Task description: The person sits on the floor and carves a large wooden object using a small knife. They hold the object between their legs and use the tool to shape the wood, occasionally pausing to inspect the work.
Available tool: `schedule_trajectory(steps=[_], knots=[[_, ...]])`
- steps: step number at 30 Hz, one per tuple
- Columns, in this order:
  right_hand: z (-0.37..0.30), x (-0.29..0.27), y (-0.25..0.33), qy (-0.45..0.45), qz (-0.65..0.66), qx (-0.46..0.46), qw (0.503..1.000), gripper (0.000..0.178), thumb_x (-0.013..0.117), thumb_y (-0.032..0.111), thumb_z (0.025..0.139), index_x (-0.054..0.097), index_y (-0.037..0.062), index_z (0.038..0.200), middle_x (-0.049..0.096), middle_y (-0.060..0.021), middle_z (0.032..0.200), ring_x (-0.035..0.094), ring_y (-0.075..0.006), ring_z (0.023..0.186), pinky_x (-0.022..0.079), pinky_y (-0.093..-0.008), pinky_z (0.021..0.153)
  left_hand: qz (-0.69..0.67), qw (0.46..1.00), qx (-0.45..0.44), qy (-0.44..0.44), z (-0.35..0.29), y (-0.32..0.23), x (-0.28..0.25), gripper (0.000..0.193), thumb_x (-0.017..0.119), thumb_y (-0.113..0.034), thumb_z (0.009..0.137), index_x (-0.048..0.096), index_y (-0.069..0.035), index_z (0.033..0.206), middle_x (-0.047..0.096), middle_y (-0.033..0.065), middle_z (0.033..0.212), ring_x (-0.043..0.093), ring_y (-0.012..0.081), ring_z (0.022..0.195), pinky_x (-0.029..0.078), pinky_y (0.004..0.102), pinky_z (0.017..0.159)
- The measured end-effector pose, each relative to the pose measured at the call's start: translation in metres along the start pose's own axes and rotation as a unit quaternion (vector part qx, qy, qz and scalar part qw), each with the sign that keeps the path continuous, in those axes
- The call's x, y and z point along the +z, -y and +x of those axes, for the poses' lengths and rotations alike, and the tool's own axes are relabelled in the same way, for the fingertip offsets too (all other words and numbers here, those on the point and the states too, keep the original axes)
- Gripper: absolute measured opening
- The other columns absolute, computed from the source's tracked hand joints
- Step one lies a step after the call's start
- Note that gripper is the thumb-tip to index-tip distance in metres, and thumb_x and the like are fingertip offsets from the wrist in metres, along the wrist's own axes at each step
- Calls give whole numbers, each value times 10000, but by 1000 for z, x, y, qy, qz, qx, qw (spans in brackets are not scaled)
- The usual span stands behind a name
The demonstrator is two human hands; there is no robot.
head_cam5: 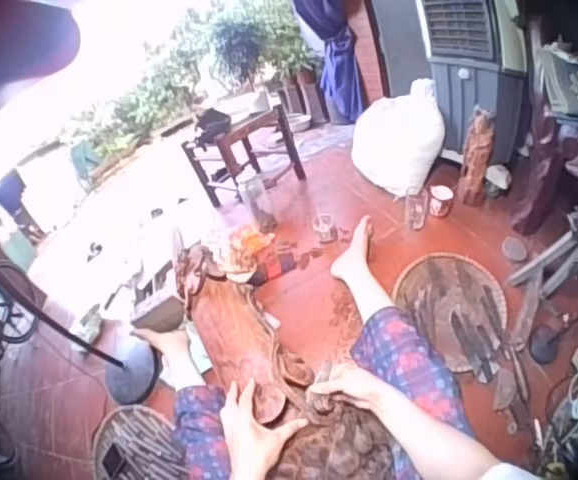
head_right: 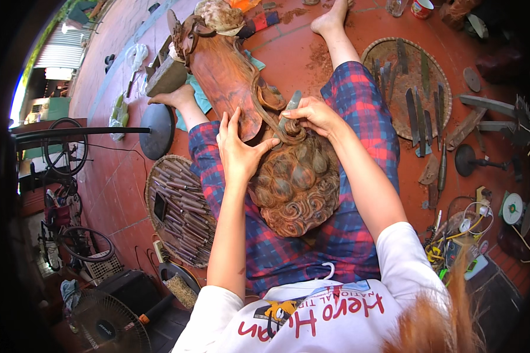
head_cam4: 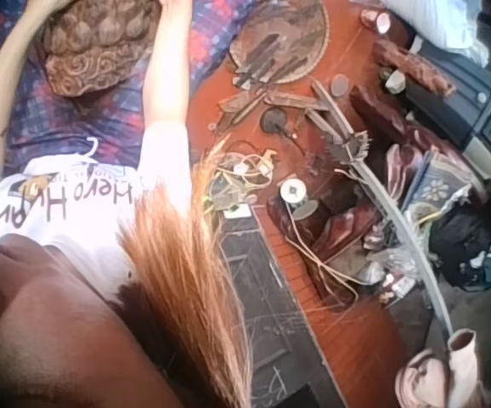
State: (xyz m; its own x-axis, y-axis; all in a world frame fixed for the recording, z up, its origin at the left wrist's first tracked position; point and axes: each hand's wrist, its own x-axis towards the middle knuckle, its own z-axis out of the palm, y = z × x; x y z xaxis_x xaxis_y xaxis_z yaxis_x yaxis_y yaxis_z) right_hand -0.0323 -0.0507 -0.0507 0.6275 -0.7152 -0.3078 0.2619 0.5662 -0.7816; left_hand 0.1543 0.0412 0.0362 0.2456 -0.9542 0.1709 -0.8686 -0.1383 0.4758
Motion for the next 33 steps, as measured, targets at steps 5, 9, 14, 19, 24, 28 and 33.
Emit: schedule_trajectory(steps=[5, 9, 14, 19, 24, 28, 33], knots=[[1, 10, -16, -63, -33, -112, 991, 126, 716, 104, 861, 726, -22, 863, 701, -30, 782, 614, -73, 696, 477, -226, 629, 32, 999, -12, -17, 4, 4, 5, 1009, 941, -352, 487, 508, -120, 1368, 414, 198, 1458, 458, 412, 1251, 438, 462, 1023], [-3, 8, -17, -55, 25, -67, 996, 129, 711, 103, 860, 731, -21, 887, 708, -39, 802, 606, -79, 684, 463, -233, 611, 14, 1000, -11, -7, 2, 8, 5, 1006, 946, -332, 486, 507, -133, 1368, 407, 189, 1462, 453, 407, 1249, 434, 467, 1026], [-4, 9, 2, -14, -40, -19, 999, 141, 713, 132, 865, 735, -7, 882, 695, -10, 771, 574, -56, 633, 439, -221, 588, -12, 1000, -9, 0, -1, 4, 1, 990, 943, -320, 497, 506, -136, 1366, 409, 183, 1454, 440, 403, 1256, 431, 483, 1023], [-4, 15, -14, -65, 26, -91, 993, 158, 709, 151, 874, 735, -5, 880, 702, -16, 774, 591, -46, 635, 430, -184, 577, 1, 1000, 15, -25, 3, 8, 8, 1001, 948, -298, 485, 504, -131, 1366, 414, 187, 1443, 435, 406, 1269, 417, 479, 1042], [2, -2, 1, -5, -48, 24, 999, 179, 719, 169, 863, 733, -8, 888, 705, -18, 781, 580, -45, 627, 377, -194, 531, -34, 999, 14, 0, 1, 4, -1, 978, 947, -326, 490, 534, -135, 1355, 417, 175, 1457, 451, 380, 1287, 399, 481, 1058], [1, 11, -11, -49, -28, -95, 994, 146, 697, 122, 875, 731, -18, 899, 719, -44, 838, 617, -73, 706, 472, -221, 659, 3, 999, 17, -28, 3, 5, 10, 1002, 949, -284, 473, 513, -123, 1362, 390, 201, 1467, 424, 410, 1291, 407, 483, 1052], [-5, 8, -12, -43, 22, -54, 997, 145, 691, 123, 883, 731, -15, 900, 713, -39, 839, 623, -75, 751, 484, -228, 695, -27, 999, 31, -21, 0, 8, 5, 970, 936, -294, 499, 516, -131, 1358, 393, 191, 1468, 428, 411, 1285, 414, 486, 1044]])
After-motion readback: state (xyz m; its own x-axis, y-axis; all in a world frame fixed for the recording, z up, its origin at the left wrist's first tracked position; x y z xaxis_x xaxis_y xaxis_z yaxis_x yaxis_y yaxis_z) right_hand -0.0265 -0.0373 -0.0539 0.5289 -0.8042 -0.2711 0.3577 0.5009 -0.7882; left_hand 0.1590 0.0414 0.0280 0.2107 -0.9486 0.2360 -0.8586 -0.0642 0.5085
